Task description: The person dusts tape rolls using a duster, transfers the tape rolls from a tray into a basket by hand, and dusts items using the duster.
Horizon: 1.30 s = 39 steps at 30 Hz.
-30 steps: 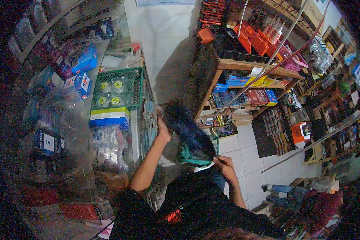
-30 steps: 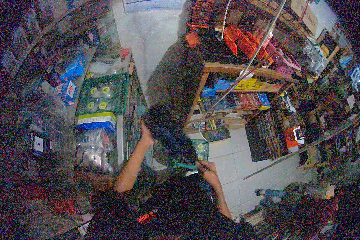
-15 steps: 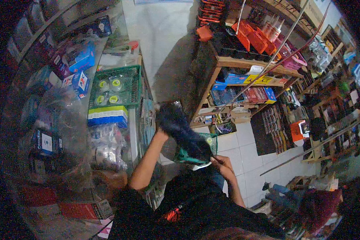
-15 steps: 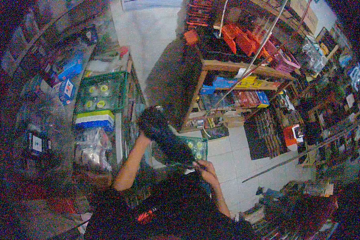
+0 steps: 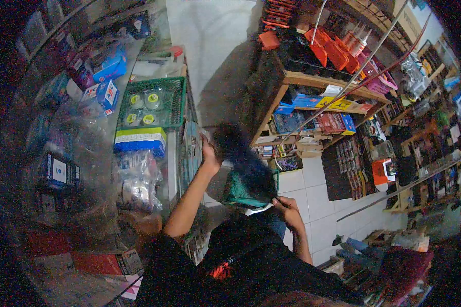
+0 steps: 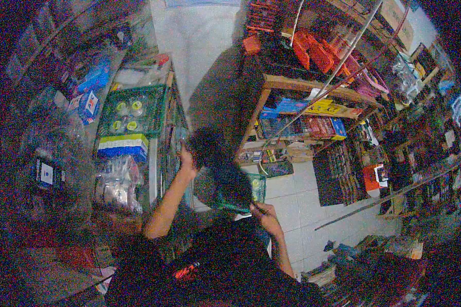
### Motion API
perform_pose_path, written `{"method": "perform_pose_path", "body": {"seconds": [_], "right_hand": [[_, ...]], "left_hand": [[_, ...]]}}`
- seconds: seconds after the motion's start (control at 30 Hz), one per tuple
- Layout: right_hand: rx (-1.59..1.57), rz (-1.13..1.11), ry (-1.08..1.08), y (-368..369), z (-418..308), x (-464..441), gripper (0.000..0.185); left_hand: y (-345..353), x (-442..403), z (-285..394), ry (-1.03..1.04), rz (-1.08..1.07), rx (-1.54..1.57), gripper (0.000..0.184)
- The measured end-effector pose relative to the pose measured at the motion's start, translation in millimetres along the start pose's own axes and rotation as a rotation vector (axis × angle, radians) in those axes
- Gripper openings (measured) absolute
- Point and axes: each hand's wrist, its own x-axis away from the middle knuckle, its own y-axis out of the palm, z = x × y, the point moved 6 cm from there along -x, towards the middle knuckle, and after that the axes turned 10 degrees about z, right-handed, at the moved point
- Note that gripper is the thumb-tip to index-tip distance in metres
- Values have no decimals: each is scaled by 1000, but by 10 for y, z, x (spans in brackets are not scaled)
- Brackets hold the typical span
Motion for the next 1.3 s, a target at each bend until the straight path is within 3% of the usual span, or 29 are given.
{"method": "perform_pose_path", "body": {"seconds": [0.07,0.1,0.13,0.2,0.23,0.27,0.37,0.4,0.53,0.63,0.67,0.7,0.77,0.83,0.87,0.93,1.0,1.13,1.23,1.3], "right_hand": [[22,-46,26,-6,-23,11,21],[98,-111,24,-38,-108,12,22],[173,-174,22,-38,-147,23,23],[45,-14,-42,-33,-182,14,23],[-18,64,-74,-45,-175,15,24],[36,33,-41,-52,-39,-4,23],[119,-32,10,-111,235,-57,23],[89,-31,-5,-95,186,-49,23],[-64,-44,7,66,25,6,23],[18,-130,-2,35,-211,65,24],[3,-104,-19,11,-142,24,24],[-11,-79,-34,13,-76,-25,24],[-26,-93,-68,-37,22,-46,25],[-20,-135,-76,-60,-99,-2,25],[-14,-139,-65,-69,-126,-2,26],[16,-81,21,-104,-90,-36,27],[37,-91,-24,-77,-74,-42,28],[104,-72,-150,-73,-171,-68,29],[54,-78,-81,-10,29,-115,30],[43,-74,-67,-18,-36,-94,30]], "left_hand": [[146,235,213,-153,277,108,106],[182,154,81,-202,-579,481,101],[253,223,155,-197,-589,511,100],[270,233,246,-189,-208,442,97],[201,255,279,-183,182,335,96],[234,334,338,-183,331,341,93],[251,255,264,-264,-155,592,89],[317,283,321,-232,-205,637,89],[333,378,436,-315,168,571,91],[358,290,417,-279,-68,617,85],[305,255,376,-280,-36,575,84],[248,284,445,-194,131,420,82],[167,178,362,-166,139,454,74],[284,234,336,-311,-6,643,52],[306,261,411,-178,-78,571,45],[103,159,328,-145,79,509,46],[-84,57,214,-169,228,562,43],[356,295,445,-227,17,584,32],[131,154,307,-211,164,506,39],[18,149,272,-188,116,492,44]]}}
